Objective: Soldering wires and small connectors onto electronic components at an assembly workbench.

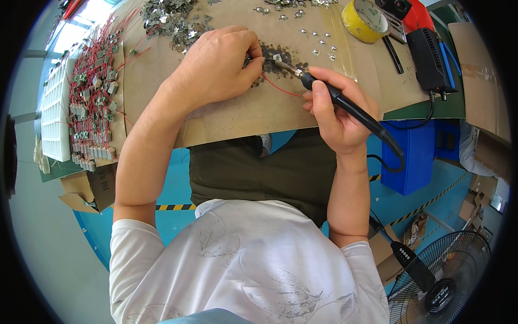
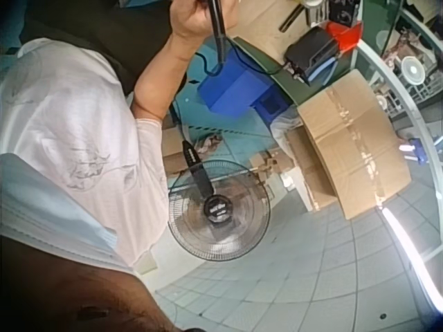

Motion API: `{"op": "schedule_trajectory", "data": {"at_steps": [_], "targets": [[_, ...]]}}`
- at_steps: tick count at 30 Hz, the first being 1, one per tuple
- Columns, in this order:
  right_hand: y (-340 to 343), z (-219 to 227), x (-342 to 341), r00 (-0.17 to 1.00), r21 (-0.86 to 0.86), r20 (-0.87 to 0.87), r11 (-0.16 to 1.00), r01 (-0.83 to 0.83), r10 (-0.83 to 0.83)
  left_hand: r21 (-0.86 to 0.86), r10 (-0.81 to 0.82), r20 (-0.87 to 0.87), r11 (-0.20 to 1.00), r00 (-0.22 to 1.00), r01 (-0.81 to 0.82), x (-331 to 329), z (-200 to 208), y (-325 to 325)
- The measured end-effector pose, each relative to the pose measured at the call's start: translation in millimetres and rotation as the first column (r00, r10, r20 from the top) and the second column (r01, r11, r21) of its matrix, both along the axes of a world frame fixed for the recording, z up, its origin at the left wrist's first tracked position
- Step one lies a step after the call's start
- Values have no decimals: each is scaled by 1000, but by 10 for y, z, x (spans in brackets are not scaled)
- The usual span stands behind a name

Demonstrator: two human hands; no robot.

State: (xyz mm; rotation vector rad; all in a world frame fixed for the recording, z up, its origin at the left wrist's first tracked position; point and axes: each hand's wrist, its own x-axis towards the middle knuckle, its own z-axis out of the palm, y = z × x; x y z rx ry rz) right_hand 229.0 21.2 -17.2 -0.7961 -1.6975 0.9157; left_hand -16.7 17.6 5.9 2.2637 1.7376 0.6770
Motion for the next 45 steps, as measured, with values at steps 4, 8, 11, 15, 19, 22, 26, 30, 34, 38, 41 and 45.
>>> {"op": "schedule_trajectory", "data": {"at_steps": [4, 8, 11, 15, 19, 22, 26, 30, 34, 38, 41, 45], "targets": [[-3, 25, 0, 999, 9, 34, 1000, -7, 6, -7, 0, -12, 1000, 1000, -1, -3, 9, 1], [13, -24, 22, 996, -2, -87, 1000, 7, -7, -28, -4, -3, 1000, 1000, 4, -6, -2, 12], [89, 24, 3, 990, 32, -139, 999, 26, -21, -35, -1, -29, 999, 1000, 0, 8, 1, 11], [371, 203, -99, 961, 271, 214, 956, 114, -175, -56, 9, -39, 998, 999, -11, 22, 28, -9], [783, 192, -253, 891, 585, 406, 807, -82, -203, -75, 21, -25, 997, 999, -22, 14, -2, -12], [818, 151, -276, 858, 572, 469, 812, -114, -210, -66, 15, -12, 998, 1000, -15, 17, -11, -14], [665, 190, -254, 831, 597, 507, 789, -148, -228, -52, -2, -26, 999, 1000, 1, 10, 5, -18], [405, 101, -193, 857, 594, 462, 797, -107, -229, -45, 12, -15, 999, 1000, -13, 17, 2, -27], [353, 103, -189, 894, 590, 387, 806, -49, -229, -37, 16, -1, 999, 1000, -16, 28, 30, -17], [386, 80, -182, 909, 588, 371, 806, -72, -190, -28, 23, 10, 999, 1000, -23, 14, 36, -30], [396, 56, -159, 912, 584, 365, 809, -68, -187, 10, 7, 9, 1000, 1000, -7, 15, 23, -22], [396, 49, -164, 921, 595, 343, 802, -61, -185, 2, 8, 18, 1000, 1000, -8, 24, 44, -36]]}}
